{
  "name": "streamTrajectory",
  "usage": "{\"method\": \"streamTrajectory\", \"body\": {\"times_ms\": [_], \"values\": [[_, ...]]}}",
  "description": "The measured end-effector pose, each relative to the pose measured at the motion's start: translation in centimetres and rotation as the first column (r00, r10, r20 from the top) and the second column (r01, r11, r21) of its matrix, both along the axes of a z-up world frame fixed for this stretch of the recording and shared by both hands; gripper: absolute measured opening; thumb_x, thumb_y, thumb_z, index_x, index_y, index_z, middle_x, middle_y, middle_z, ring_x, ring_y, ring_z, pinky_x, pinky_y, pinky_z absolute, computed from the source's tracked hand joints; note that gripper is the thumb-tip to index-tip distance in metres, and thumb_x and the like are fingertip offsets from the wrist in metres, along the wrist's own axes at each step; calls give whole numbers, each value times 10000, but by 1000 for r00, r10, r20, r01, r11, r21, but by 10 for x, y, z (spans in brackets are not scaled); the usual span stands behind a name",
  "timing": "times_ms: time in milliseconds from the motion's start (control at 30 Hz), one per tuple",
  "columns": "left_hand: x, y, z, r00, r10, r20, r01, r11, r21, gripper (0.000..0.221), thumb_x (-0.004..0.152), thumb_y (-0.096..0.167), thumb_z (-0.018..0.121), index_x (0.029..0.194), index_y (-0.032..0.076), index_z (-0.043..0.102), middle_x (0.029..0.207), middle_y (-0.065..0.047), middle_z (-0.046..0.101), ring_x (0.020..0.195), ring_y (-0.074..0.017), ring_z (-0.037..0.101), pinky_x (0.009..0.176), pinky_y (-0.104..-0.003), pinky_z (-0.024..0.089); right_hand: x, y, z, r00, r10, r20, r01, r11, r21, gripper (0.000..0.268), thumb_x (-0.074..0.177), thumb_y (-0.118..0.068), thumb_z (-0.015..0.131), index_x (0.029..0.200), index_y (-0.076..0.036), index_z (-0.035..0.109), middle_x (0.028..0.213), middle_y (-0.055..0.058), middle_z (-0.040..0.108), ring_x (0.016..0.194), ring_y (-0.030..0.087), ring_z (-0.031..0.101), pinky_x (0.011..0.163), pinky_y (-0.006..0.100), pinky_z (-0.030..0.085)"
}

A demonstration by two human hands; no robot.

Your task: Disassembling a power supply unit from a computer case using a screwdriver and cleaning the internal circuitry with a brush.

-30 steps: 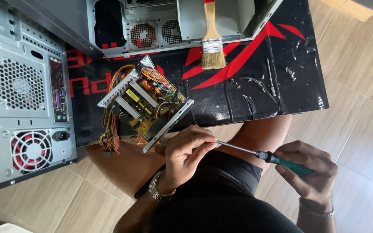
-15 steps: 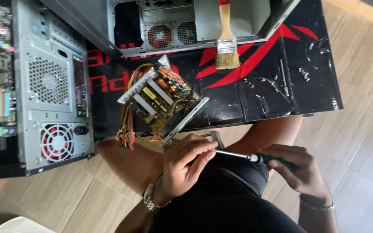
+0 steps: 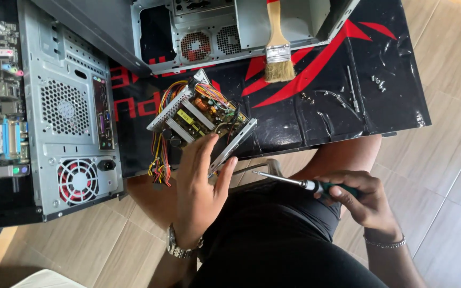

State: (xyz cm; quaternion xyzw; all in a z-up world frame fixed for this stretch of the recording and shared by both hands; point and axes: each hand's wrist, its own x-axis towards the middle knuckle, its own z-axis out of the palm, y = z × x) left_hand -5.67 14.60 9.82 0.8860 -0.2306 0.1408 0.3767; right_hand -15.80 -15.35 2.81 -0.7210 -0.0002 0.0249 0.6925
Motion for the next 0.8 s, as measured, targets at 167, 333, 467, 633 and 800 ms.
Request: {"method": "streamTrajectory", "body": {"times_ms": [167,333,467,633,800], "values": [[8,-2,-17,1000,-28,-6,28,998,-62,301,1038,133,625,1281,-42,595,1174,-183,598,1111,-306,649,954,-400,592,-2,-1,-3,998,-61,-30,61,998,-12,329,931,-203,662,1124,50,743,892,166,804,687,190,779,581,225,638],[12,0,-27,999,-35,-12,33,995,-96,286,1015,94,681,1283,5,635,1135,-146,579,1050,-285,636,911,-397,583,5,6,5,999,-41,3,41,999,-17,330,944,-201,646,1135,55,729,877,161,793,650,161,750,567,203,617],[19,2,-14,1000,-22,2,22,993,-120,256,1005,121,699,1231,6,661,1071,-149,601,956,-282,650,831,-386,567,11,21,21,985,-170,-37,167,984,-68,312,959,-181,628,1112,72,726,825,159,787,599,147,680,532,203,562],[38,9,5,1000,-14,16,16,993,-116,274,1002,189,699,1204,4,693,1018,-144,657,881,-253,655,737,-368,513,21,39,63,959,-284,15,283,953,-108,309,972,-169,616,1116,86,712,791,162,755,555,143,621,532,204,520],[48,13,24,998,-15,-54,6,985,-172,215,983,117,730,1161,-1,706,999,-103,624,892,-205,656,754,-313,575,32,49,85,958,-169,233,254,879,-404,308,871,-219,729,1077,10,744,935,99,785,713,138,730,617,212,519]]}}
